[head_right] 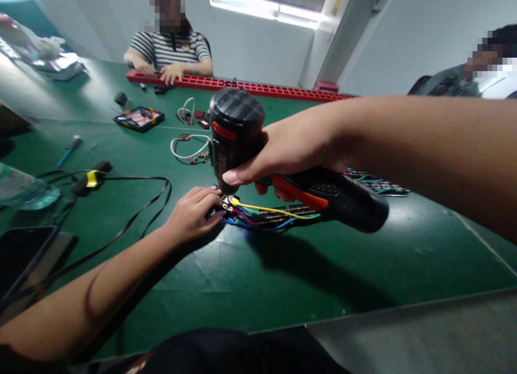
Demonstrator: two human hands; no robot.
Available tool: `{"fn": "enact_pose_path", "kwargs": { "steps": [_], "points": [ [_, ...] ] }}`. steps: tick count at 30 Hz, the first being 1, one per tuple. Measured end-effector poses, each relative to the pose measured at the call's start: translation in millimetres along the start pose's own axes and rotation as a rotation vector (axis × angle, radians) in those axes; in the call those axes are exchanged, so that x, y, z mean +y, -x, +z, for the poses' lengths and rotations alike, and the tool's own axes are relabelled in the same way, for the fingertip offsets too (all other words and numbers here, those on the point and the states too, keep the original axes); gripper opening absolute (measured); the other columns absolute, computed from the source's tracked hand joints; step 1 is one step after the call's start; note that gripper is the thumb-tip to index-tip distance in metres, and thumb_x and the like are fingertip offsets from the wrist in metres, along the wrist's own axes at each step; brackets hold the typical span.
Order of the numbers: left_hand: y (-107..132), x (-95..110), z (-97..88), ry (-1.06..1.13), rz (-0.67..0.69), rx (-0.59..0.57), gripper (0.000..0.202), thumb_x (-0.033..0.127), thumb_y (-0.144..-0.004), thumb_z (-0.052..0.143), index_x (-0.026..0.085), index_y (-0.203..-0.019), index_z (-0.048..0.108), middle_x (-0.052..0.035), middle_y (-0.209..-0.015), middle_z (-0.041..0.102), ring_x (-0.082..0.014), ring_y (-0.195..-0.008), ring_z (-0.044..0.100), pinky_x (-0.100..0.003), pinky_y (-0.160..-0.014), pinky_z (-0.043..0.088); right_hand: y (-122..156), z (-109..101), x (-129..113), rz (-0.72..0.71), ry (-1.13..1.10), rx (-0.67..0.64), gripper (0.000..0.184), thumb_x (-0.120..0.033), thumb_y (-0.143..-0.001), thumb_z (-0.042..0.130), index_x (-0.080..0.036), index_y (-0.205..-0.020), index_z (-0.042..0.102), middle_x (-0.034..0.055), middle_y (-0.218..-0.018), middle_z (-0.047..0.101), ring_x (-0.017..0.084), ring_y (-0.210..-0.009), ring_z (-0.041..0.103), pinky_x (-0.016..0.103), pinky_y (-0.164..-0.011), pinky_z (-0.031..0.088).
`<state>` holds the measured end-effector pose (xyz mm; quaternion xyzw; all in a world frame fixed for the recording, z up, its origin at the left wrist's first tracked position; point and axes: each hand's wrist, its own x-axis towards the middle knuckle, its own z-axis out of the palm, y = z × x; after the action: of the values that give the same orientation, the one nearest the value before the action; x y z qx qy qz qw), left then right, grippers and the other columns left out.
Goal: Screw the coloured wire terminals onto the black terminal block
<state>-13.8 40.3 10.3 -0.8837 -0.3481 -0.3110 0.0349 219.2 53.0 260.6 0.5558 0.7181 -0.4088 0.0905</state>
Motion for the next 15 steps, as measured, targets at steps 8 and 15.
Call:
{"fn": "enact_pose_path", "kwargs": {
  "steps": [8, 15],
  "points": [
    [-0.1, 0.3, 0.4, 0.001, -0.025, -0.010, 0.010, 0.024, -0.094, 0.063, 0.018, -0.102, 0.064, -0.0129, -0.116, 0.071, -0.0302, -0.116, 0.065, -0.045, -0.097, 0.057, 2.4, 0.3, -3.0, -0.018, -0.015, -0.066, 0.046, -0.052, -0.090, 0.071, -0.027, -0.129, 0.070, 0.0006, -0.106, 0.074, 0.018, -0.098, 0.071, 0.023, -0.085, 0.060],
    [0.8, -0.3, 1.4, 0.000, 0.002, 0.024, 0.010, 0.023, -0.095, 0.062, 0.017, -0.103, 0.064, -0.0127, -0.116, 0.072, -0.0292, -0.115, 0.067, -0.045, -0.099, 0.057, 6.9, 4.2, -5.4, 0.013, -0.076, 0.020, 0.036, -0.046, -0.091, 0.072, -0.023, -0.120, 0.073, 0.0001, -0.106, 0.075, 0.016, -0.099, 0.071, 0.020, -0.087, 0.057]
  ]
}}
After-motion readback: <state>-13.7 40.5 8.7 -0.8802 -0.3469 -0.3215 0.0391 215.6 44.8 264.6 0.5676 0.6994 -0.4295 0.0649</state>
